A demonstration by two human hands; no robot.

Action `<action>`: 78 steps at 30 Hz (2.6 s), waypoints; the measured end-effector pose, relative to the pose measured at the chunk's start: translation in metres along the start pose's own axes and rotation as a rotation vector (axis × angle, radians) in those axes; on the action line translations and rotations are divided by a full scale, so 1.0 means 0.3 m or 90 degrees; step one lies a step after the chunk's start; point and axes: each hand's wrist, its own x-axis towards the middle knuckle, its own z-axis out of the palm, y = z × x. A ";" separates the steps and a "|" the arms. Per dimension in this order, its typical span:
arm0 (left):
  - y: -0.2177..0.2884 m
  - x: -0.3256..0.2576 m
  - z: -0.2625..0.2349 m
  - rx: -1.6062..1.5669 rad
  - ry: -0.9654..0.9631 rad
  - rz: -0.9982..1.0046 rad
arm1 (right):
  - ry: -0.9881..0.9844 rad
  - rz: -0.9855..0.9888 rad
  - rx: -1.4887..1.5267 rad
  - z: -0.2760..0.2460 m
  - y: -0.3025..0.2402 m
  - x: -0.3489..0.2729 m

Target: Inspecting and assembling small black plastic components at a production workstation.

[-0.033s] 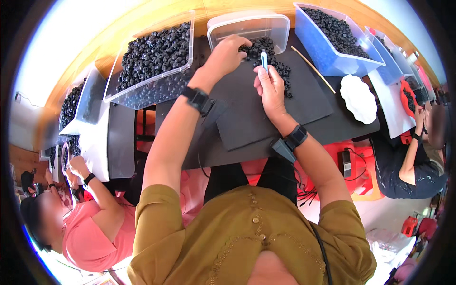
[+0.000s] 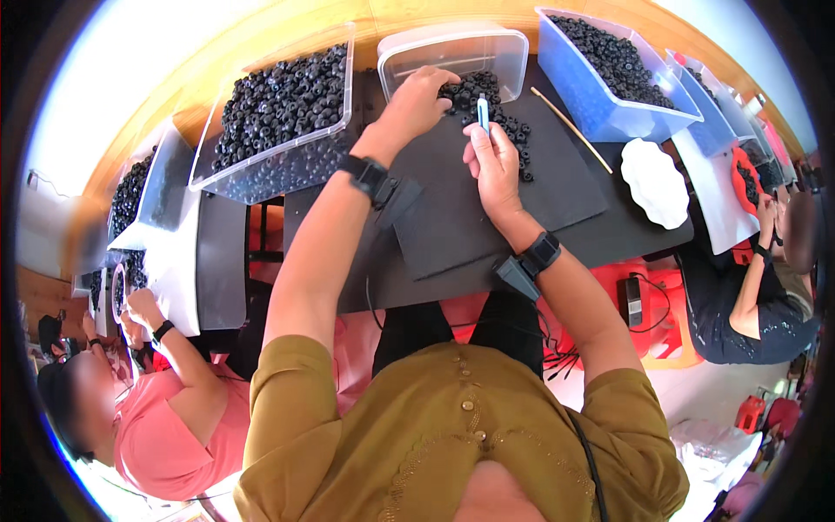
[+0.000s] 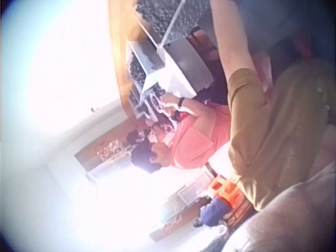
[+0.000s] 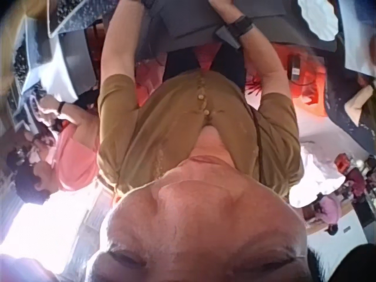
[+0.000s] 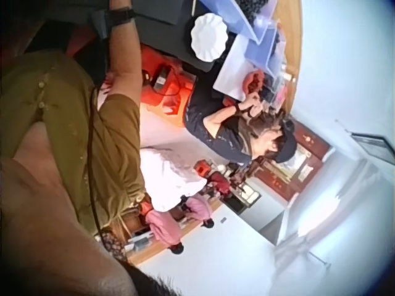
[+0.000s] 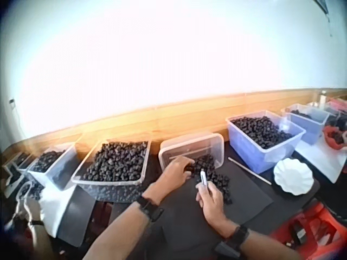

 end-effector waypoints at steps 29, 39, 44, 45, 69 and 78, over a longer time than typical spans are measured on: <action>0.016 0.185 -0.103 0.302 0.147 -0.060 | 0.059 0.005 -0.018 0.002 0.013 0.015; -0.028 0.229 -0.104 0.349 0.081 -0.082 | 0.037 -0.018 -0.070 -0.001 0.028 0.026; -0.030 0.244 -0.103 0.258 0.067 -0.102 | 0.045 -0.028 -0.090 -0.008 0.028 0.025; -0.033 0.246 -0.106 0.259 0.066 -0.099 | 0.042 -0.034 -0.092 -0.007 0.027 0.026; 0.004 0.234 -0.150 0.214 0.045 -0.053 | 0.017 -0.085 -0.163 -0.002 0.009 0.019; 0.059 0.255 -0.210 0.263 0.060 -0.017 | 0.008 -0.126 -0.193 -0.003 0.001 0.015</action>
